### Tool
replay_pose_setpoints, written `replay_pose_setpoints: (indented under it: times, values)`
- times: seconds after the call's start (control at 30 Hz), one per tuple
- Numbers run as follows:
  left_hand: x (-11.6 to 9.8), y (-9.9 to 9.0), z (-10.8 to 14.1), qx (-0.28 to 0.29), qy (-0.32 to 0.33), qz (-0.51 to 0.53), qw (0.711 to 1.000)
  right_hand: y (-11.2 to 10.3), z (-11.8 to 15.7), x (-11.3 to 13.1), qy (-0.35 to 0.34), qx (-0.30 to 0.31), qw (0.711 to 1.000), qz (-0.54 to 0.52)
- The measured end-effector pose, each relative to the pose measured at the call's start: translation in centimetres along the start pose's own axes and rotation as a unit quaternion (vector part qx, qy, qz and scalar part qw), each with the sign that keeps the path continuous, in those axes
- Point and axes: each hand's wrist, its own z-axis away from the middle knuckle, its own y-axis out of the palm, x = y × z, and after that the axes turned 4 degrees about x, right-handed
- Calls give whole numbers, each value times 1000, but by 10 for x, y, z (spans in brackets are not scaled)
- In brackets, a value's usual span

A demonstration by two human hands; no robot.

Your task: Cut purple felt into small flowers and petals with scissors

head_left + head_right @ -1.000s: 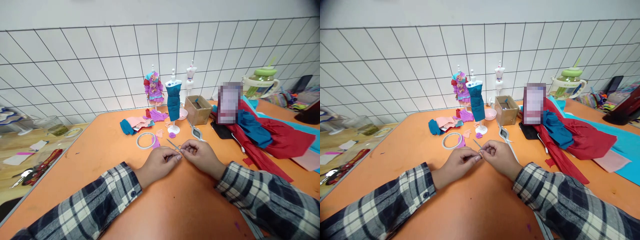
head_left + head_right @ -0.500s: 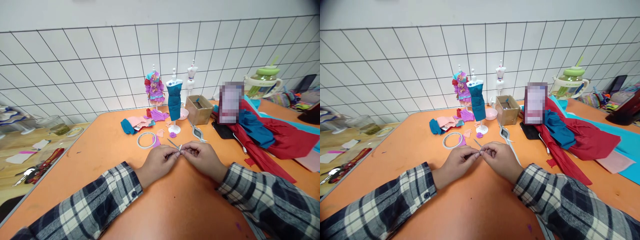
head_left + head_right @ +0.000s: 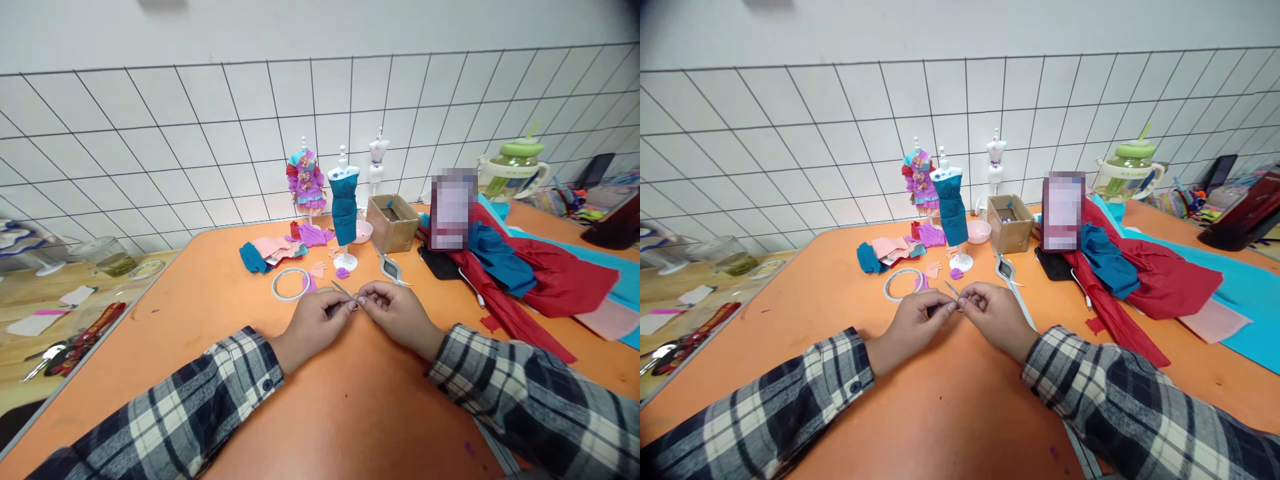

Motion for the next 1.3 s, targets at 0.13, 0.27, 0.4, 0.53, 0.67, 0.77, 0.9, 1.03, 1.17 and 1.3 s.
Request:
replay_pose_setpoints:
  times: [0.13,0.27,0.4,0.53,0.67,0.77,0.9,1.03,1.17,1.3]
  values:
    - [2,-1,-1,1,-4,-3,1000,-1,2,0,-24,-5,999,47]
    - [2,-2,-1,12,21,-21,999,-2,2,1,-28,-12,997,70]
    - [2,-3,0,23,31,-7,999,-2,2,-2,-19,-13,998,65]
    - [3,-3,0,19,17,-5,1000,-3,3,0,-9,-2,999,49]
    - [6,-2,-1,25,6,-29,999,-4,4,3,1,15,1000,21]
    - [8,-1,-1,26,-1,-39,999,-4,3,2,31,39,998,-28]
    - [9,1,0,21,-20,-22,999,-3,2,1,37,56,997,-44]
    - [10,2,0,16,-62,12,998,-3,4,5,-14,44,999,8]
    - [5,1,0,44,-110,90,989,-5,5,5,-40,29,996,70]
    - [-2,1,1,67,-129,166,975,-8,4,0,-33,34,995,88]
